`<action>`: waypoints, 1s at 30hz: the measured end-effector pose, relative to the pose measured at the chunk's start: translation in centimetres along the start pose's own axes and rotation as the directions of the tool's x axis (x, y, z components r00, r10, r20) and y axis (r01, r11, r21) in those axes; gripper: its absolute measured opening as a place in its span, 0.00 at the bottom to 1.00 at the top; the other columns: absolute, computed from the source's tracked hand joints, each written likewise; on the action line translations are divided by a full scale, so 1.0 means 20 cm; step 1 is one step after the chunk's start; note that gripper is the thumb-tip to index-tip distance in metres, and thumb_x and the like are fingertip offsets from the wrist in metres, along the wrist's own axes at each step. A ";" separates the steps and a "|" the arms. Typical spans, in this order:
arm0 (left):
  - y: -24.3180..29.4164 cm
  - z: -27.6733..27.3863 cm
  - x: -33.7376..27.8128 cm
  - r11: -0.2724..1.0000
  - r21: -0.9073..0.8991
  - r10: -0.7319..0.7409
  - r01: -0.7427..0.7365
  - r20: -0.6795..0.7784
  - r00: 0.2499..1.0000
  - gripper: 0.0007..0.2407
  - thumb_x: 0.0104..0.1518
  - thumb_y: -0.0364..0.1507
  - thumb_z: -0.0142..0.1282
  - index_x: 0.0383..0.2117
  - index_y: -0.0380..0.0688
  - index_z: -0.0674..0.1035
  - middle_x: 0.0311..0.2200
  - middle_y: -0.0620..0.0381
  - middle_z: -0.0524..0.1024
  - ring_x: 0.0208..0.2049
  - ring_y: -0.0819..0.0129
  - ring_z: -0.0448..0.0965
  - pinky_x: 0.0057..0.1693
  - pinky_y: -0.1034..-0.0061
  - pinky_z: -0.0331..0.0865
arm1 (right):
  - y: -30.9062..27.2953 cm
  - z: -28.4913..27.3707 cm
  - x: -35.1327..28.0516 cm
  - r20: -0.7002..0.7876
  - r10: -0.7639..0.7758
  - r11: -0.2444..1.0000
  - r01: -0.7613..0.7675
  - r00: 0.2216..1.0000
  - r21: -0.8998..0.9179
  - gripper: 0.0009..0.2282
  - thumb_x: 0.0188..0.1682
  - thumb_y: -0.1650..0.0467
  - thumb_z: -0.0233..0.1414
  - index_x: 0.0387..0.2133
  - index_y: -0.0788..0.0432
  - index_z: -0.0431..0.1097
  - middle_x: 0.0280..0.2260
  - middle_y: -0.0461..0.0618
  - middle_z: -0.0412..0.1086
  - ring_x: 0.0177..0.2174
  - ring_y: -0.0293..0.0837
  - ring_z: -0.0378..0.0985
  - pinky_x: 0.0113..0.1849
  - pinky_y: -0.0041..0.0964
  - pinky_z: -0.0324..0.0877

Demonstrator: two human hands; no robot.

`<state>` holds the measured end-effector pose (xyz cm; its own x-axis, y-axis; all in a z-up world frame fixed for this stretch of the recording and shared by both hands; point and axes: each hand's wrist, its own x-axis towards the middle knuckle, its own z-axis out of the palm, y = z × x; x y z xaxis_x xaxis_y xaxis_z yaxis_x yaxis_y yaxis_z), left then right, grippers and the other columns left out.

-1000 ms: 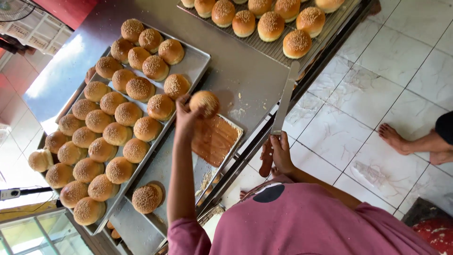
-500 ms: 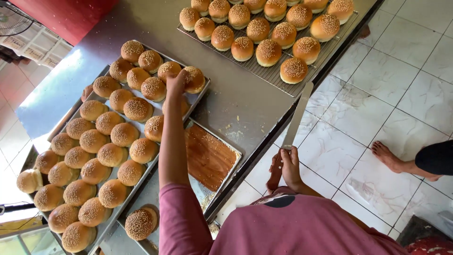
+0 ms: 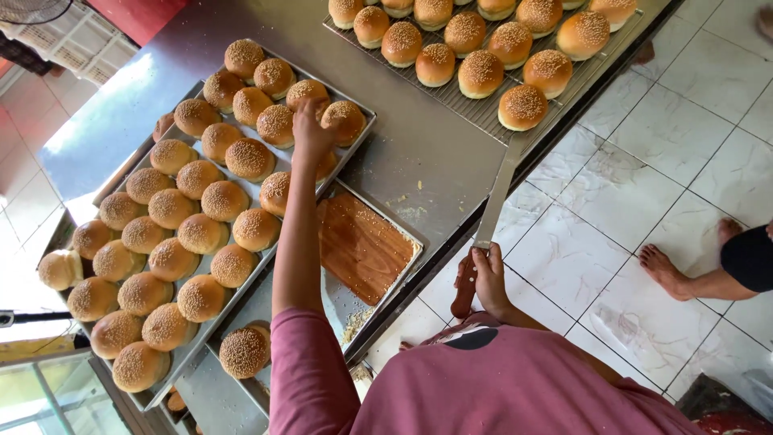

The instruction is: Slicing hamburger buns with a knife on a wooden cutting board.

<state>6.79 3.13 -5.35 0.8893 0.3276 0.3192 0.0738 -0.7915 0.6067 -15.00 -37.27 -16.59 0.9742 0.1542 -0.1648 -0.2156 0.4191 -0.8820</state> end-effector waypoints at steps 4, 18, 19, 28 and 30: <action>0.24 -0.12 -0.08 0.894 0.413 -0.227 0.177 0.076 0.971 0.40 0.44 0.52 0.73 0.59 0.39 0.67 0.55 0.33 0.68 0.56 0.39 0.68 0.59 0.48 0.61 | -0.04 0.00 -0.06 -0.016 0.080 0.997 -0.081 0.997 -0.015 0.04 0.59 0.69 0.39 0.41 0.56 0.56 0.23 0.55 0.68 0.19 0.45 0.73 0.20 0.42 0.73; 0.13 -0.25 -0.41 0.976 0.162 -0.120 0.146 -0.162 0.980 0.32 0.41 0.35 0.72 0.55 0.45 0.72 0.50 0.38 0.71 0.51 0.41 0.74 0.57 0.53 0.70 | 0.03 0.02 -0.24 0.274 0.080 0.996 -0.087 0.958 0.015 0.05 0.60 0.69 0.43 0.44 0.57 0.56 0.28 0.54 0.70 0.23 0.42 0.75 0.27 0.38 0.74; 0.21 -0.30 -0.47 0.991 0.126 -0.019 0.052 -0.247 0.969 0.33 0.37 0.33 0.74 0.54 0.43 0.71 0.49 0.38 0.70 0.50 0.41 0.73 0.55 0.53 0.69 | 0.04 0.03 -0.25 0.305 0.114 0.993 -0.117 0.946 -0.007 0.06 0.60 0.69 0.43 0.45 0.57 0.57 0.28 0.53 0.71 0.23 0.42 0.75 0.26 0.37 0.73; 0.37 -0.17 -1.16 0.922 0.342 -0.273 0.185 0.234 0.933 0.36 0.38 0.47 0.72 0.52 0.38 0.71 0.48 0.35 0.70 0.52 0.39 0.72 0.49 0.53 0.74 | 0.12 0.15 -0.29 0.530 0.263 0.965 -0.233 0.806 -0.123 0.13 0.58 0.69 0.48 0.52 0.58 0.55 0.31 0.55 0.73 0.25 0.43 0.79 0.27 0.37 0.75; 0.40 -0.17 -1.27 0.928 0.302 -0.274 0.217 0.161 0.948 0.38 0.38 0.51 0.71 0.51 0.38 0.72 0.48 0.35 0.71 0.51 0.37 0.72 0.50 0.52 0.74 | 0.16 0.18 -0.31 0.541 0.274 0.961 -0.245 0.795 -0.128 0.13 0.58 0.69 0.48 0.51 0.59 0.55 0.30 0.55 0.73 0.23 0.44 0.79 0.26 0.38 0.76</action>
<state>-16.75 -9.78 -6.00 0.8956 0.4446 0.0190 0.3979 -0.8192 0.4131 -21.95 -33.73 -16.87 0.6788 0.7220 -0.1340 -0.4368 0.2503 -0.8640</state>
